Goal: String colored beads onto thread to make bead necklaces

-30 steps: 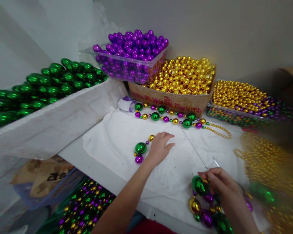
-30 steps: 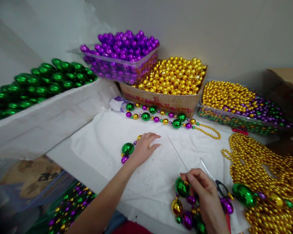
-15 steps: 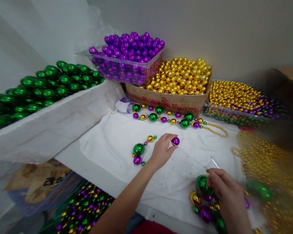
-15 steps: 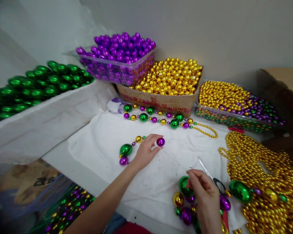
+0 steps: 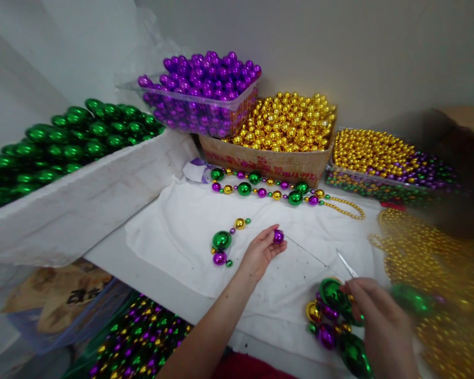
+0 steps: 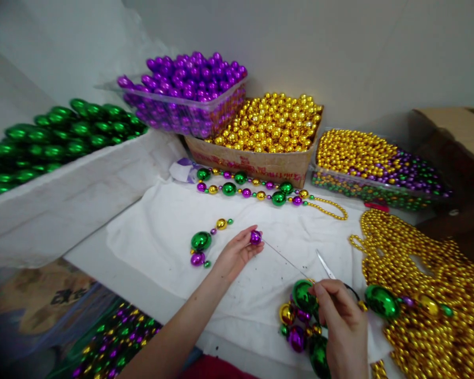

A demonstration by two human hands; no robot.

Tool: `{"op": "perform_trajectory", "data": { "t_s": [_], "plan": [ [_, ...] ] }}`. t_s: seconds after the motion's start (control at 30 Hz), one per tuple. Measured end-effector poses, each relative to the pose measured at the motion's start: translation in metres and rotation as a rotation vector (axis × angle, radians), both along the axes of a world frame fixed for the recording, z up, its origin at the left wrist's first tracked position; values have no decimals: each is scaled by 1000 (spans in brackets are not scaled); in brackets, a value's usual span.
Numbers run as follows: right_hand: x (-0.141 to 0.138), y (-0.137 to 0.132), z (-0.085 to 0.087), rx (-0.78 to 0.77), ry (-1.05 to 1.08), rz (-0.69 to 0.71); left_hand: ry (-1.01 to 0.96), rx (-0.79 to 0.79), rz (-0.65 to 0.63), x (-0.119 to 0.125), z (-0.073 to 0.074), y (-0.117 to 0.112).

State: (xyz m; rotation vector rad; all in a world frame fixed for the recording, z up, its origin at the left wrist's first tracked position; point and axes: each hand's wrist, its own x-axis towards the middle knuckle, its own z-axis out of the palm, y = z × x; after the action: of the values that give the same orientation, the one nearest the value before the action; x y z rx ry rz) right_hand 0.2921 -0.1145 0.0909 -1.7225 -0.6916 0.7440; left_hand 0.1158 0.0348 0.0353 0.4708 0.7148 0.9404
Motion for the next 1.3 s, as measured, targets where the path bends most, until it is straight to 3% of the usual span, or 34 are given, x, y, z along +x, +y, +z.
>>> {"op": "perform_trajectory", "data": {
  "t_s": [0.53,0.93,1.17,1.3],
  "plan": [
    [-4,-1,1,66,-225,94,-18,-22,79,-9,-6,6],
    [-6,3,-2,41,-229,123,-3,49,29,-10,2,0],
    [-18,6,-17,13,-126,165,14,17,133,-5,9,-4],
    [-20,5,-20,28,-98,170,6,43,126,-6,14,-3]
  ]
}}
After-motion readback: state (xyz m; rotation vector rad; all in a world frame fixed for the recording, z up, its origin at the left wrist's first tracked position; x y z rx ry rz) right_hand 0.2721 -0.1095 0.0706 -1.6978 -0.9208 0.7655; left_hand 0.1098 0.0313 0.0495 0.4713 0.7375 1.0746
